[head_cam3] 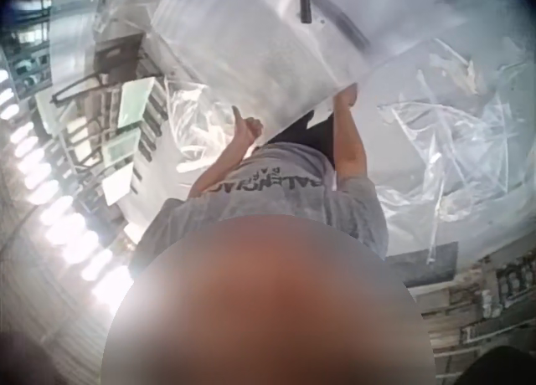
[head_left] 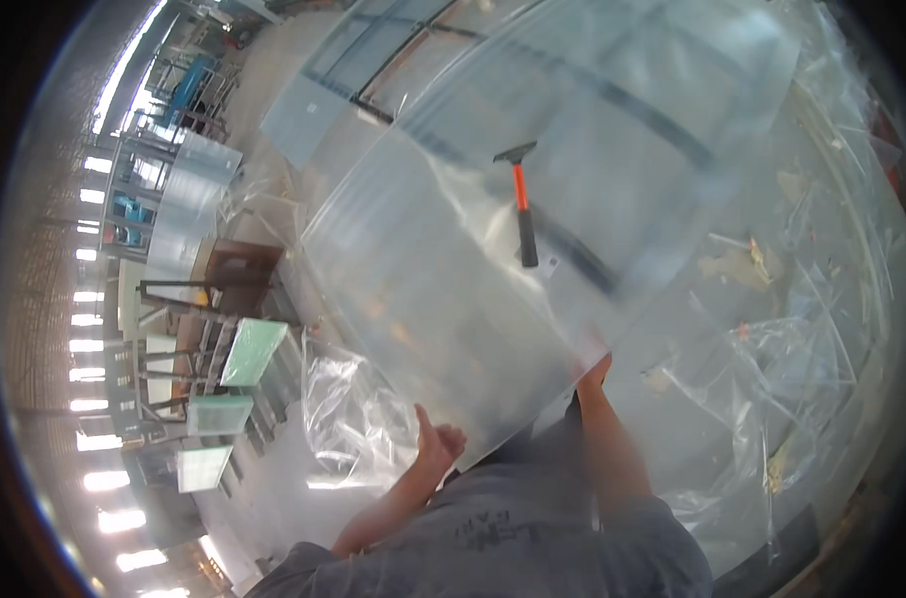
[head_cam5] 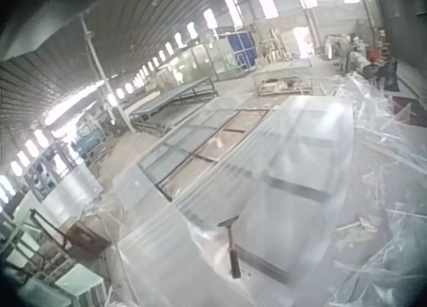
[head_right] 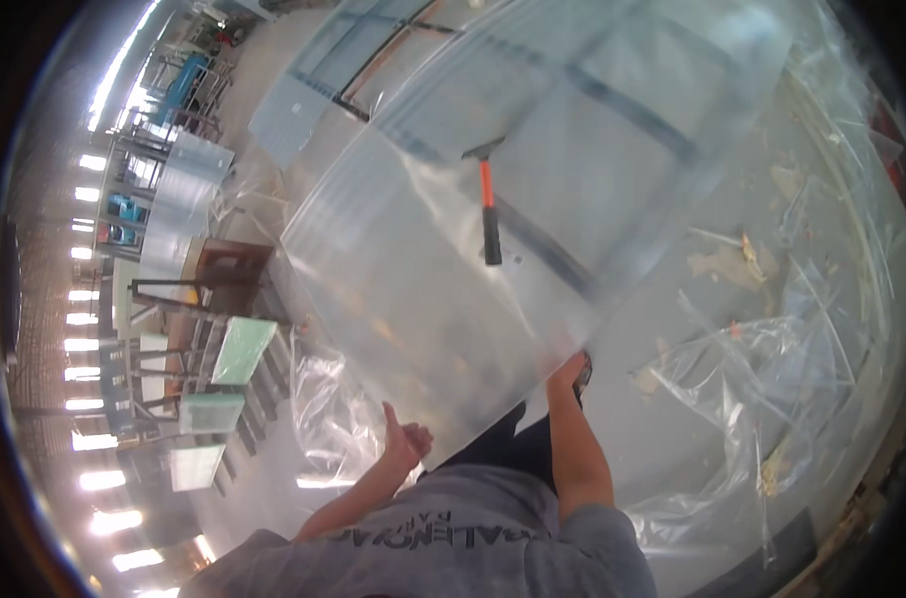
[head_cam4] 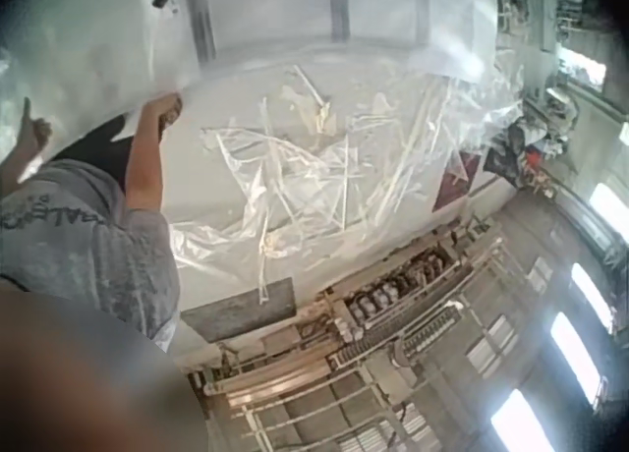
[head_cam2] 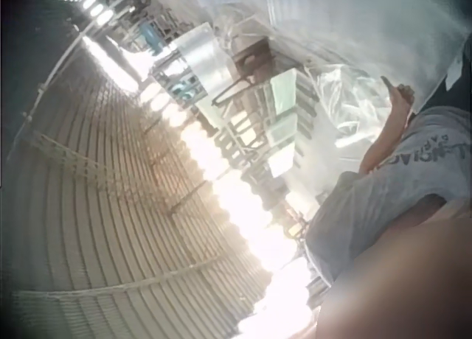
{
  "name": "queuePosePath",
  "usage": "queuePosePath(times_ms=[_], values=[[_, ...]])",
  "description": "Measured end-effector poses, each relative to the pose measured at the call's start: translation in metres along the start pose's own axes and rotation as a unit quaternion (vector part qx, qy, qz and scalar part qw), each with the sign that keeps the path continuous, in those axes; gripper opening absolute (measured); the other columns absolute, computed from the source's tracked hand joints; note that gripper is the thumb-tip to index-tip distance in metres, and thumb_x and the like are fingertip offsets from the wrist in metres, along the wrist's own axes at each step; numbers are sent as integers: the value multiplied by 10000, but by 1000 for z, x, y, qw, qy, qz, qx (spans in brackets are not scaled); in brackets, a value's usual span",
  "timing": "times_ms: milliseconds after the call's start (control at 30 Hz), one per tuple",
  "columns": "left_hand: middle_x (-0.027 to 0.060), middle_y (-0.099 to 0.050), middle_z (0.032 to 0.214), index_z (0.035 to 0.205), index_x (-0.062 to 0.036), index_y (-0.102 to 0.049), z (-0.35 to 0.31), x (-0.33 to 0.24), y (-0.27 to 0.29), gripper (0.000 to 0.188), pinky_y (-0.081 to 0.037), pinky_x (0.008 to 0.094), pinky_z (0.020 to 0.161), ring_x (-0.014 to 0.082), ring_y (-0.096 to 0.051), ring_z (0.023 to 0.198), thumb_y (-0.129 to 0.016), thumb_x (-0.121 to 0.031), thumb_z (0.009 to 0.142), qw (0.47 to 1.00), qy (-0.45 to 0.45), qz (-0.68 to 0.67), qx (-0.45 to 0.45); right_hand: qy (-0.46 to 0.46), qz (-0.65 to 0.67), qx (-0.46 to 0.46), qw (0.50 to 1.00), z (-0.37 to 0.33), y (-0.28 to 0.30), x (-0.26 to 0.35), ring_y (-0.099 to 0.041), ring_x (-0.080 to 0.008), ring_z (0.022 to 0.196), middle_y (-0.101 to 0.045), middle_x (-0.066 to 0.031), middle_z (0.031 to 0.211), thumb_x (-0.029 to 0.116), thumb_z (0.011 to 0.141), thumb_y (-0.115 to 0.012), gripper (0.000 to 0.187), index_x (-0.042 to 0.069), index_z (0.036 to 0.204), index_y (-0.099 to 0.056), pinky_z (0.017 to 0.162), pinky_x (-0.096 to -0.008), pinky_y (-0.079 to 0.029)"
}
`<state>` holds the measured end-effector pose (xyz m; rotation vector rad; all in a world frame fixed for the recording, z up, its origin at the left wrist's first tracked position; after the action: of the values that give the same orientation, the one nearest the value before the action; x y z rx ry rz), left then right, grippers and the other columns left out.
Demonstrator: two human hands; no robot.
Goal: Using a hand scraper to clean or remove residue from the edges of a large glass panel.
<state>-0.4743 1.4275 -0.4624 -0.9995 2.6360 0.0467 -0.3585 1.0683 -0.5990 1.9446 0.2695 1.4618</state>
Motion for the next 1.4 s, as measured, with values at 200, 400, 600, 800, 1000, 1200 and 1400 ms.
queuePosePath(times_ms=[200,400,600,800,1000,1200,1400], values=[[6,-221,513,543,-188,-171,-10,3,9,821,-189,332,448,204,-276,466,-382,-962,717,998,17,-20,-54,-149,382,62,910,-21,-99,-73,-594,-284,1203,-618,-154,1311,248,958,-614,427,8,1310,-583,1031,-373,-452],[7,-237,534,547,-183,-194,-26,-6,10,818,-201,331,467,202,-295,502,-391,-958,720,998,14,0,-67,44,412,124,902,-51,-181,9,-575,-293,1195,-612,-152,1313,199,949,-564,405,55,1327,-582,1025,-400,-439],[10,-267,540,533,-179,-248,-58,-17,11,811,-254,342,478,215,-341,518,-446,-946,705,999,18,-8,-37,139,36,27,989,-11,-78,41,-599,-246,1144,-654,-136,1197,204,977,-525,314,42,1219,-640,958,-385,-473],[10,-260,541,528,-183,-242,-47,-15,4,805,-241,341,474,211,-321,517,-445,-940,715,1000,9,9,-16,-239,569,-160,771,96,-1,-48,-676,-232,795,-708,-55,908,266,993,-498,306,29,1050,-682,645,-379,-506],[9,-241,525,520,-185,-240,-63,-17,-9,810,-234,342,472,214,-311,513,-432,-949,708,999,21,11,-23,0,142,-18,990,63,-26,0,-689,-307,919,-725,-140,956,353,1005,-463,388,56,1066,-705,800,-431,-533],[69,-376,559,517,-149,-345,-88,-25,7,823,-343,365,536,263,-423,572,-417,-944,719,998,-15,49,-31,111,-171,298,933,177,54,2,-651,-354,862,-678,-181,888,357,963,-498,344,71,885,-674,799,-502,-501],[18,-275,509,515,-184,-258,-96,-5,1,811,-269,366,452,235,-369,503,-425,-954,703,995,10,-8,-95,-6,-290,-371,882,260,323,-99,-604,-386,607,-652,-184,744,306,966,-531,281,74,876,-661,555,-506,-469]])
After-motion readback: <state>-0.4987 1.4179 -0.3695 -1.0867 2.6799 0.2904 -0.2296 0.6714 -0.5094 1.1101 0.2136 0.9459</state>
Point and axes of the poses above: each hand's wrist, its own z-axis towards the middle knuckle, its own y-axis out of the back of the hand, x = y × z, the point moved 8 cm from there along z, towards the middle knuckle
